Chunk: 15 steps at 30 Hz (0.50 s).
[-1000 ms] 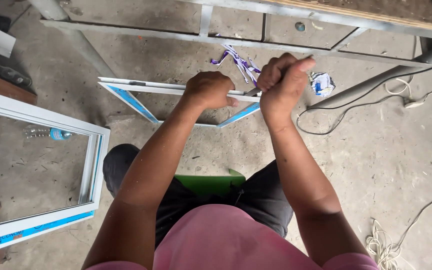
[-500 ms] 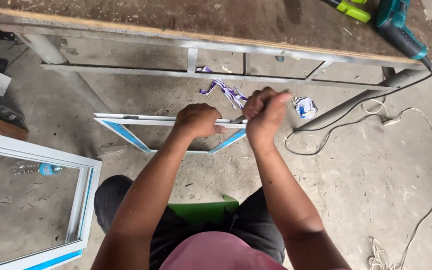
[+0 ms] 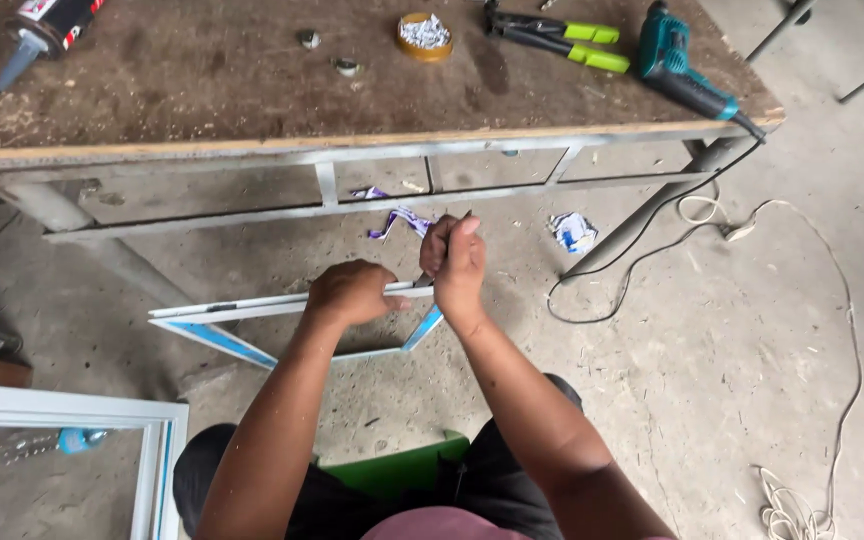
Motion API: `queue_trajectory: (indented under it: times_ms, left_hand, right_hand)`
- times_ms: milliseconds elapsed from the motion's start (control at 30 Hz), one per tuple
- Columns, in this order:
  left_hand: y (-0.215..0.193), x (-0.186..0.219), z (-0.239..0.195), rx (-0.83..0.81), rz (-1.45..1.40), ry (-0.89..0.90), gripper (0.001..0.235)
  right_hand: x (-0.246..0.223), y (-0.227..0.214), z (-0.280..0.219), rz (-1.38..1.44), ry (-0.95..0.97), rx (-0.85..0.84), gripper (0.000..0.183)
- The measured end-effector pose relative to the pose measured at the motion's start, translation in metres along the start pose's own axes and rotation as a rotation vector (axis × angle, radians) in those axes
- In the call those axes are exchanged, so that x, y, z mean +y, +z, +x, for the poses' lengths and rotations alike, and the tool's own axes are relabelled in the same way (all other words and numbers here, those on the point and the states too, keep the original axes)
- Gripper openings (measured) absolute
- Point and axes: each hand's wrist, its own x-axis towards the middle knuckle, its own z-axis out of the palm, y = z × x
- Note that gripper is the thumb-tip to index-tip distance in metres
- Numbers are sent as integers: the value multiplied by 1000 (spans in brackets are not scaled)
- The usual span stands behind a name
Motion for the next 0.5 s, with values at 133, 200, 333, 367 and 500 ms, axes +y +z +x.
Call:
queue_trajectory:
  times_ms: [133,200,333,367,500]
  left_hand:
    - [2,2,-1,24,-10,-4,32]
    - [5,2,1,21,-13,-12,32]
    - [8,0,4,41,-17,-15,30]
    - [7,0,6,42,-23,-20,30]
    - [8,1,0,45,-21,-12,26]
  right_hand:
    - [-8,-3,3,2,-28,-2,73]
    - [-3,-1,1,-11,13,-24,72]
    - [-11,-4,5,13,30,-15,71]
    - [-5,-5,6,13,35,-20,71]
    - [1,2,-3,-42,60,-57,70]
